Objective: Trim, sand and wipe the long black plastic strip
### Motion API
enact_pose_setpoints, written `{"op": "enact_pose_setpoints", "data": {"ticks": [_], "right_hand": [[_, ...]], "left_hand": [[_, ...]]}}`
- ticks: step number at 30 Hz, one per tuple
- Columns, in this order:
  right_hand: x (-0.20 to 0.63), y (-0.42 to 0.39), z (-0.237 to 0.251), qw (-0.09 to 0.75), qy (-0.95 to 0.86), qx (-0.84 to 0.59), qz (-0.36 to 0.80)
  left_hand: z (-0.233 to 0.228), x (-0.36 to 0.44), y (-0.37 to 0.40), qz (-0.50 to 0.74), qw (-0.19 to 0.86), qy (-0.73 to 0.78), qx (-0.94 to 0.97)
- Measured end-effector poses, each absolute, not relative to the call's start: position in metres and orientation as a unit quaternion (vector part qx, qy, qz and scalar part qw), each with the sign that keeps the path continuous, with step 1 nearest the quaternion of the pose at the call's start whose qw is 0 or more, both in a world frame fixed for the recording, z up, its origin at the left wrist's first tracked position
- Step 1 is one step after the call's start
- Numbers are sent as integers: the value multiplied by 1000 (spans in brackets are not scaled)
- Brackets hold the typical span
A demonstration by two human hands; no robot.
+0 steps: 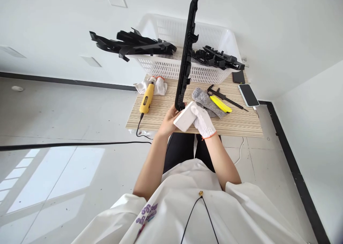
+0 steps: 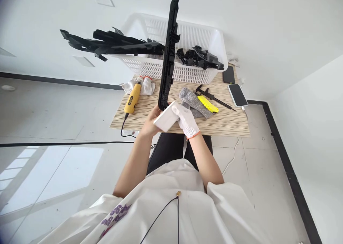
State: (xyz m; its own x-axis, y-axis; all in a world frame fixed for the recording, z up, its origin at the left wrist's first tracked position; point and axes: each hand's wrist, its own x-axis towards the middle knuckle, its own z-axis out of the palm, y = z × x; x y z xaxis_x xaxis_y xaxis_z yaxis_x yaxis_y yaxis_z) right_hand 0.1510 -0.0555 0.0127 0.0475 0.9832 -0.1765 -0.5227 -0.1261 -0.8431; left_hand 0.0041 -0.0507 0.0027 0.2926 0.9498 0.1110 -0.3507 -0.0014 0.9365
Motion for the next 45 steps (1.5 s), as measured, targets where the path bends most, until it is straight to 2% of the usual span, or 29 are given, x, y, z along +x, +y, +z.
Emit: {"op": "enact_pose_setpoints", "data": {"ticks": [3,18,31,34,38,42,45], "right_hand": [[147,-54,13,611,-306,-419,597],[153,-62,18,575,-363,-404,612],[152,-63,24,552,-405,-424,592],[149,-60,27,569,-390,-454,564],[150,-56,32,529,-439,-446,573],[153,-53,32,530,-481,-475,512],[155,-50,31,496,-546,-476,480]], "left_hand": [[4,4,-51,510,640,295,494],[13,4,-50,500,640,294,504],[7,-2,-48,488,705,332,393],[6,-4,-47,488,702,348,384],[9,-3,-48,484,711,337,383],[11,-2,-46,489,713,337,373],[10,-3,-45,491,710,334,377]]}}
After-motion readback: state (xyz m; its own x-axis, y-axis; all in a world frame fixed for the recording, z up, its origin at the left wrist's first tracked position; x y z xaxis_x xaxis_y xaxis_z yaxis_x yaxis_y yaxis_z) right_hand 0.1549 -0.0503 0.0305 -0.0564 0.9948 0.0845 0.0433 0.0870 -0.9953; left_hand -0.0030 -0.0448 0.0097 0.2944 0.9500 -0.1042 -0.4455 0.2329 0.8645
